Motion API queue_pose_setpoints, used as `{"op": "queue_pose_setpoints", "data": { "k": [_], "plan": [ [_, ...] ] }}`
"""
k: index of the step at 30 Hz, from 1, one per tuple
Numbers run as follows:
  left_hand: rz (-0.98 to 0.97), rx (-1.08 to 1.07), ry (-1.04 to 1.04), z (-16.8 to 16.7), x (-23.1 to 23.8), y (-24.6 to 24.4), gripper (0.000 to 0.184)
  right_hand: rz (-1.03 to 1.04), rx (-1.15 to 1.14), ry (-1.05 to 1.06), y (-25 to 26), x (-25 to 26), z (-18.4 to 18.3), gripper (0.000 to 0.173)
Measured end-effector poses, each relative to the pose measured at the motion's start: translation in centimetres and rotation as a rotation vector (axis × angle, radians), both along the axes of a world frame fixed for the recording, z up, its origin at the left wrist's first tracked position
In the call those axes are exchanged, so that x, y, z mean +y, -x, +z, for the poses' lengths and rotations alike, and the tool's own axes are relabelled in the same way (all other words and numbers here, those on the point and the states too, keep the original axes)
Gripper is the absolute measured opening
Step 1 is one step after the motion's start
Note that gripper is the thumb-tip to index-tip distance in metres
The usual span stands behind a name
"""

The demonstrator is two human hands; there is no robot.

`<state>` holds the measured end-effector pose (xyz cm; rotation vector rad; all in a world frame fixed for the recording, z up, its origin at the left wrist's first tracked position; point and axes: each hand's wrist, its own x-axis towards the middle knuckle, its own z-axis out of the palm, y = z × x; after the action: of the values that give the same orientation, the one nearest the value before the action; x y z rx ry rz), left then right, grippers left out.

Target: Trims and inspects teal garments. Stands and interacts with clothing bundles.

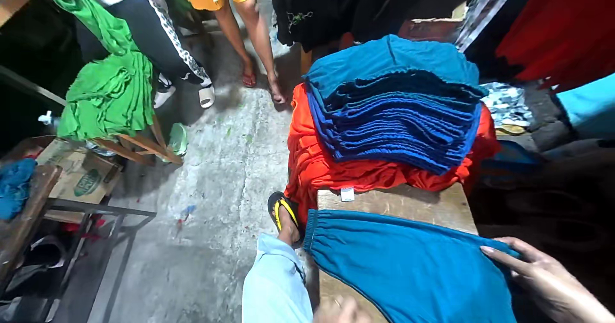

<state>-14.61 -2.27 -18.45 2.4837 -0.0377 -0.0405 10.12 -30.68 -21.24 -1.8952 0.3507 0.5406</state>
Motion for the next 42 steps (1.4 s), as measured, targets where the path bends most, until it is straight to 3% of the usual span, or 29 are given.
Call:
{"op": "queue_pose_setpoints", "data": {
  "k": [2, 5, 8, 10, 12, 16, 20, 29, 37, 42],
  "plan": [
    [0.371, 0.016, 0.042, -0.7, 2.9, -4.0, 0.034, 0.016, -0.029, -0.008, -0.1, -0.2, 0.1, 0.009],
    [0.768, 0.251, 0.382, -2.2, 8.2, -9.6, 0.052, 0.025, -0.065, -0.016, -0.1, -0.3, 0.0, 0.009],
    [0.908, 0.316, 0.784, -3.6, 9.6, -12.0, 0.036, 0.056, -0.058, -0.019, -0.2, -0.4, -0.2, 0.009],
    [0.923, 0.206, 0.851, -4.1, 9.0, -12.2, 0.025, 0.087, -0.051, -0.023, -0.5, -0.7, -0.5, 0.010],
    [0.883, 0.113, 0.790, -4.1, 8.5, -12.0, 0.017, 0.099, -0.062, -0.020, -0.7, -1.0, -0.8, 0.010],
    [0.771, 0.098, 0.591, -3.8, 8.4, -11.8, 0.024, 0.066, -0.108, -0.055, 0.1, -1.2, -1.0, 0.015],
    [0.797, 0.085, 0.483, -3.8, 8.0, -11.9, 0.019, -0.063, -0.075, -0.104, 1.5, -1.0, -0.6, 0.016],
    [0.868, 0.100, 0.942, -3.7, 8.7, -11.7, 0.016, -0.117, -0.040, -0.162, 0.7, -0.4, -0.7, 0.009],
    [0.885, 0.311, 1.135, -3.7, 10.8, -12.5, 0.018, -0.065, -0.153, -0.105, -0.1, 0.0, -1.5, 0.007],
    [0.912, 0.346, 1.180, -4.3, 10.7, -12.8, 0.021, -0.098, -0.101, -0.070, -0.3, 0.5, -1.0, 0.005]
  ]
}}
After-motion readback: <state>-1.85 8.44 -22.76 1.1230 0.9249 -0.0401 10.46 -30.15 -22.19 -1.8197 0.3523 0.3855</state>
